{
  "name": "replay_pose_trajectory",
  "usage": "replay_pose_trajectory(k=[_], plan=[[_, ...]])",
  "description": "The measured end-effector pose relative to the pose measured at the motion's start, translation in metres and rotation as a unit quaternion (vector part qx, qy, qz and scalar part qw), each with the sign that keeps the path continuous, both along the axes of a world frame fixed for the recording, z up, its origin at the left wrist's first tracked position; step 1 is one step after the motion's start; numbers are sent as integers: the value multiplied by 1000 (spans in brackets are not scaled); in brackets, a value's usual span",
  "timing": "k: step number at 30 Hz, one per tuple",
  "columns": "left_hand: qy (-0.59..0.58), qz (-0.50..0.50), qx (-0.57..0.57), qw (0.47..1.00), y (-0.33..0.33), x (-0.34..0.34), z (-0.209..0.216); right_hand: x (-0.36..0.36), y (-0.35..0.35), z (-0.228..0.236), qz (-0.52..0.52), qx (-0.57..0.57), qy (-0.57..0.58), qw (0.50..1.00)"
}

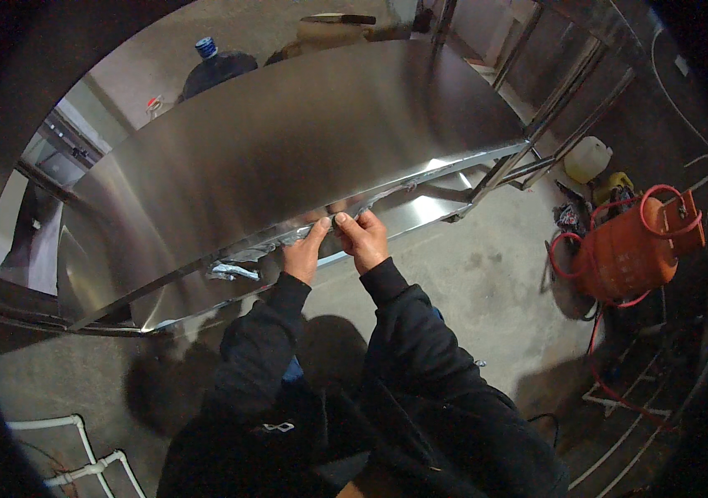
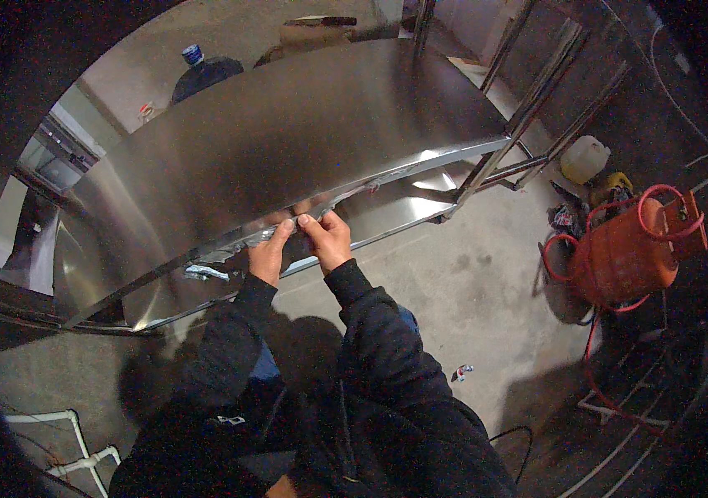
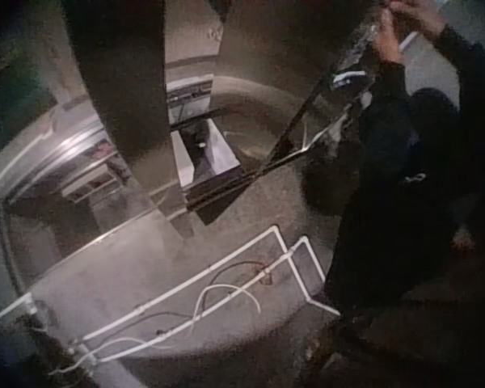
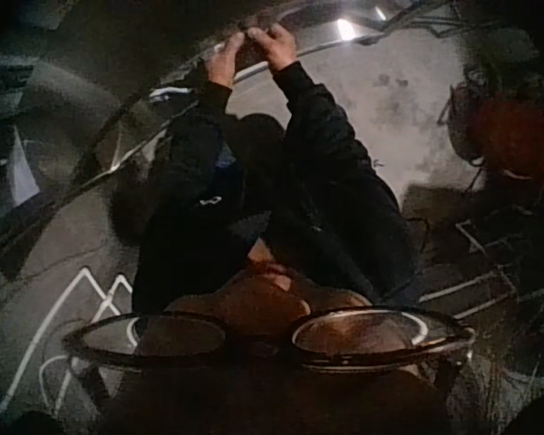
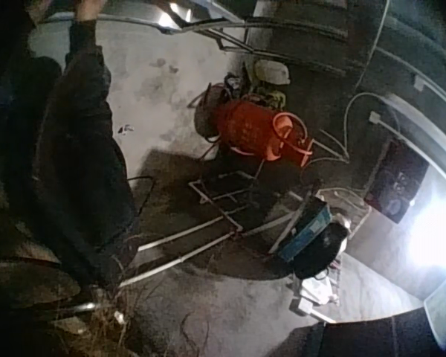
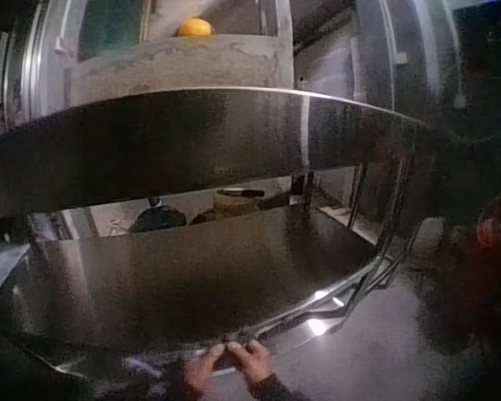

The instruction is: The person lifts a large stainless steel tabletop and places it onto a metal frame. They then peel off protective film from the tabletop's edges by hand.

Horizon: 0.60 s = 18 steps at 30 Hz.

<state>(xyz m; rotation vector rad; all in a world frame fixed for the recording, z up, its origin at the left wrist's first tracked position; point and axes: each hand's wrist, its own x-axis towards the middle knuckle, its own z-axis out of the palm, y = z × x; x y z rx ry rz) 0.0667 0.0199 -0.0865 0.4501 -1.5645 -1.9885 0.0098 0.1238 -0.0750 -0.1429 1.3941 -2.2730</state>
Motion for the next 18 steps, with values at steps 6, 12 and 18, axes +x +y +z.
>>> replay_pose_trajectory(k=[6, 12, 18], plan=[[11, 34, -140, 990, -5, -5, -8, -13, 6, -6, -45, 1, 33, 998], [9, 64, -98, 993, 0, -8, -14, -24, 11, -15, -81, -5, 91, 993], [-42, 3, 46, 998, 12, -2, 9, -21, 15, -30, -77, -19, 90, 993]])
